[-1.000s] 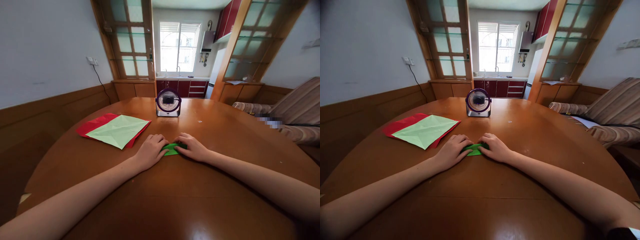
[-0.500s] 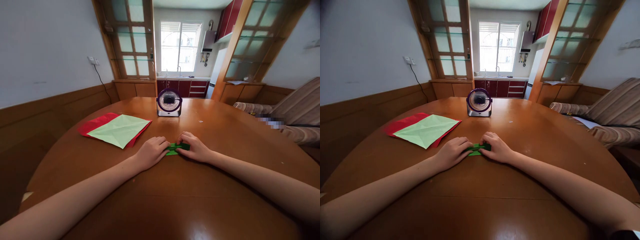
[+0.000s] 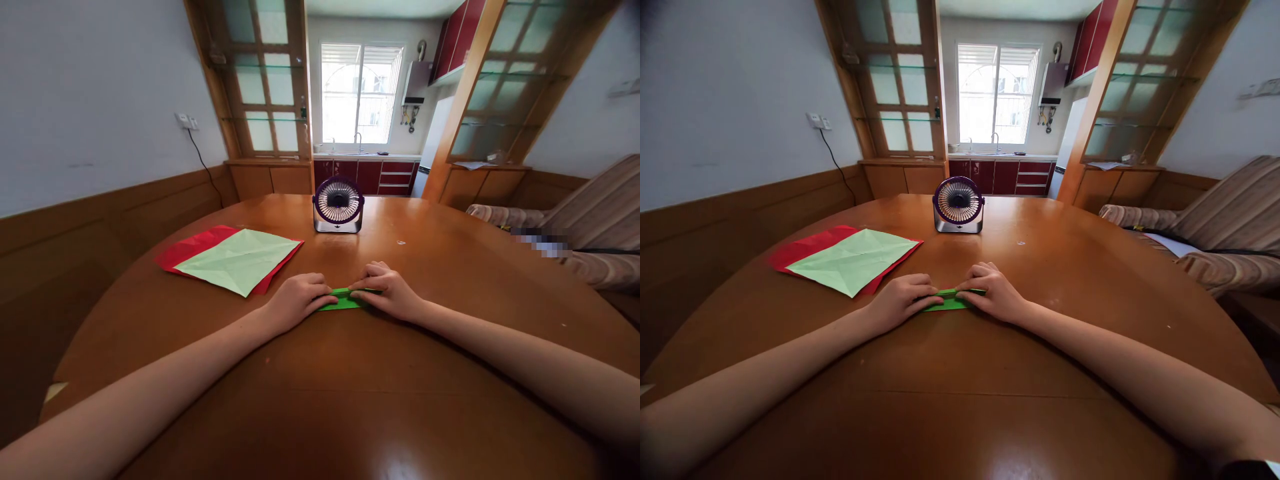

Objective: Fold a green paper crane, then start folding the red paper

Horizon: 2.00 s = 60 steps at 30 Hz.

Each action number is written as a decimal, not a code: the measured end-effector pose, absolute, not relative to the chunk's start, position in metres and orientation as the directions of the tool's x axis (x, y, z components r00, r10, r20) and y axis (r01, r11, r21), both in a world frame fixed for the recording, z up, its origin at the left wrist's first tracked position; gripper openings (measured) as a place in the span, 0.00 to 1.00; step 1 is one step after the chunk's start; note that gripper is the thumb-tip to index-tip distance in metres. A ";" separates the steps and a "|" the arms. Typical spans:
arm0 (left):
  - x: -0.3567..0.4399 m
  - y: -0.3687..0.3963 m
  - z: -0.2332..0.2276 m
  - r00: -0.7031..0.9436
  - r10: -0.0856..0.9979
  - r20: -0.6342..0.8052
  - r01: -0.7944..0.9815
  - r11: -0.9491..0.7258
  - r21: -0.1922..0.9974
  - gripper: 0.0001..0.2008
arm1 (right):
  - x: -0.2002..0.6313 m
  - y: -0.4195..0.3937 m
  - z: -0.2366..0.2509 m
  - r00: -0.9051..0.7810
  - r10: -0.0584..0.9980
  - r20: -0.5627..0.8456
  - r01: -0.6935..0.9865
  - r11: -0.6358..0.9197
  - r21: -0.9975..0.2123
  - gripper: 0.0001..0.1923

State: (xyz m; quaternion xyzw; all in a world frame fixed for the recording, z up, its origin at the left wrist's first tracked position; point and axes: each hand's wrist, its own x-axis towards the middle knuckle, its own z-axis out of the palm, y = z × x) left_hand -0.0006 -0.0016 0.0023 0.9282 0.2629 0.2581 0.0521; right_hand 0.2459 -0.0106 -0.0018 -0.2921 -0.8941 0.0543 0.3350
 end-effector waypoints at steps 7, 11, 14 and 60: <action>0.000 -0.003 0.003 0.752 0.493 0.438 0.413 -0.870 0.271 0.20 | 0.244 -0.013 -0.002 -0.696 0.478 0.536 0.426 0.875 -0.228 0.16; -0.003 -0.002 0.007 0.752 0.513 0.413 0.421 -0.857 0.298 0.16 | 0.245 -0.014 -0.001 -0.656 0.500 0.565 0.383 0.866 -0.322 0.17; -0.005 -0.002 0.009 0.756 0.512 0.407 0.420 -0.857 0.298 0.18 | 0.245 -0.015 -0.001 -0.633 0.524 0.570 0.374 0.852 -0.367 0.16; -0.002 0.003 0.013 0.280 0.955 0.095 -0.059 -0.081 0.995 0.13 | 0.248 -0.007 -0.003 -0.363 0.678 0.639 0.289 0.734 -0.614 0.09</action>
